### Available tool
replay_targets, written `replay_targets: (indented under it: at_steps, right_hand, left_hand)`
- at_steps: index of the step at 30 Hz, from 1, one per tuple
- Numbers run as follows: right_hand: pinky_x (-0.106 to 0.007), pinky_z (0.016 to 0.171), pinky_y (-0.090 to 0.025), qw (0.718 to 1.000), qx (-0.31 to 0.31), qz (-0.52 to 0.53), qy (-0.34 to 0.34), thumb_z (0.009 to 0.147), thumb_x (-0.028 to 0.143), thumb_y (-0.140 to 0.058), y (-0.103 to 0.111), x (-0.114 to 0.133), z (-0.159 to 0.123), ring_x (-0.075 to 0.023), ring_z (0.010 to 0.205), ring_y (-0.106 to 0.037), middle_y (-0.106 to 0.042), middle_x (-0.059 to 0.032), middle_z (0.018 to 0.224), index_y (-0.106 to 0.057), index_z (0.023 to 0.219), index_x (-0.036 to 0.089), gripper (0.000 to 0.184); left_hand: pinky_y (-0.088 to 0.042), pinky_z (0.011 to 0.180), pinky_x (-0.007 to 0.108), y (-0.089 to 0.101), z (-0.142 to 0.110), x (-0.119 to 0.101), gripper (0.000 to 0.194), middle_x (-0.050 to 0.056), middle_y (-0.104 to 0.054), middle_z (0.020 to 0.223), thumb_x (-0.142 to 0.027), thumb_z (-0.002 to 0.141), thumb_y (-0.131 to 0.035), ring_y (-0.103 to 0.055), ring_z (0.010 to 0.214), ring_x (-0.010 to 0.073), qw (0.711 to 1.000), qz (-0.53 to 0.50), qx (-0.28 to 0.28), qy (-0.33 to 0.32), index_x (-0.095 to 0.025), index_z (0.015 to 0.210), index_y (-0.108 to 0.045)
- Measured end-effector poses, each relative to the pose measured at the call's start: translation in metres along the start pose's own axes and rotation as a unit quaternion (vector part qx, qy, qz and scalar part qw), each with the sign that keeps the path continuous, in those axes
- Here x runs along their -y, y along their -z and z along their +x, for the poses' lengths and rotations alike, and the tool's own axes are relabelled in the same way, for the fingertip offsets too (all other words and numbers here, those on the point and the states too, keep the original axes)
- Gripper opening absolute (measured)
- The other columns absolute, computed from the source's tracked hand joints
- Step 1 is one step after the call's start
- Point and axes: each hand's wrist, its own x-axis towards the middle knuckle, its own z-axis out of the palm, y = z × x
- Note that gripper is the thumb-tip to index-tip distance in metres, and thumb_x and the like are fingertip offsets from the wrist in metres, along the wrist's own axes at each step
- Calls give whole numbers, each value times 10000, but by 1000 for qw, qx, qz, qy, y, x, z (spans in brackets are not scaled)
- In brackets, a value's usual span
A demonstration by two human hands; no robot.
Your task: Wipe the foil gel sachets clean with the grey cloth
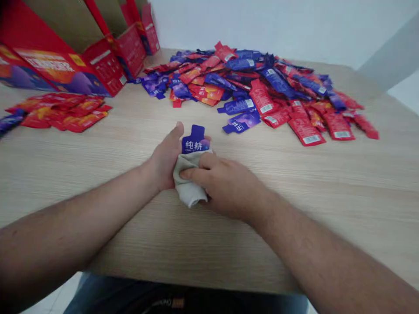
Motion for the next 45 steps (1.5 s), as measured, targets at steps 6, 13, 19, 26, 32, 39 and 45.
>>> replay_targets:
  at_steps: [6,13,19,26,32,39,45]
  right_hand:
    - [-352,743,-501,992,-86,-45,-80,843,231,-728,9,-31,1,-242,846,-613,-654,-106,958,-756,1331,167,493]
    - [-345,789,-527,998,-41,16,-48,860,272,-748,4,-28,0,-225,888,-638,-671,-88,1054,-733,1369,242,510]
    - [-392,779,-530,989,-114,-29,-89,850,219,-699,-2,-42,3,-263,873,-632,-690,-126,980,-751,1327,151,485]
    - [-370,807,-546,997,-64,33,-39,883,263,-719,-3,-24,3,-244,924,-644,-677,-120,1065,-738,1351,179,476]
    - [-387,778,-525,991,-83,-31,-98,862,258,-722,0,-30,2,-257,881,-633,-662,-109,985,-745,1346,180,491]
    - [-370,823,-552,998,-17,27,-51,888,294,-734,-4,-9,4,-245,939,-645,-656,-93,1102,-720,1378,247,492]
    - [-381,796,-536,992,-74,-35,-98,860,231,-733,0,-17,4,-258,911,-636,-665,-120,1059,-721,1377,182,519]
  left_hand:
    - [-620,741,363,-1,8,0,625,99,-783,850,-660,1051,-361,-769,822,259,999,-19,39,13,-165,1058,-742]
    - [-602,672,343,5,10,-17,579,65,-723,691,-667,1024,-412,-709,632,221,999,-22,-45,-21,-182,982,-725]
    - [-619,736,336,-4,3,-11,498,98,-763,802,-511,1072,-397,-758,768,237,998,-52,10,18,-134,1048,-722]
    - [-625,724,369,2,9,-3,415,93,-769,830,-502,1047,-462,-748,732,239,999,-28,-42,-10,-169,1018,-709]
    - [-586,626,306,3,10,-8,423,61,-715,738,-507,1055,-440,-701,638,197,999,-35,-29,-8,-179,929,-677]
    - [-618,682,358,-2,5,-2,567,90,-748,779,-673,1006,-462,-734,692,240,999,-14,-35,-1,-165,1063,-706]
    - [-637,788,389,-1,4,-2,616,96,-765,832,-662,1042,-365,-772,842,273,1000,-2,14,8,-163,1114,-720]
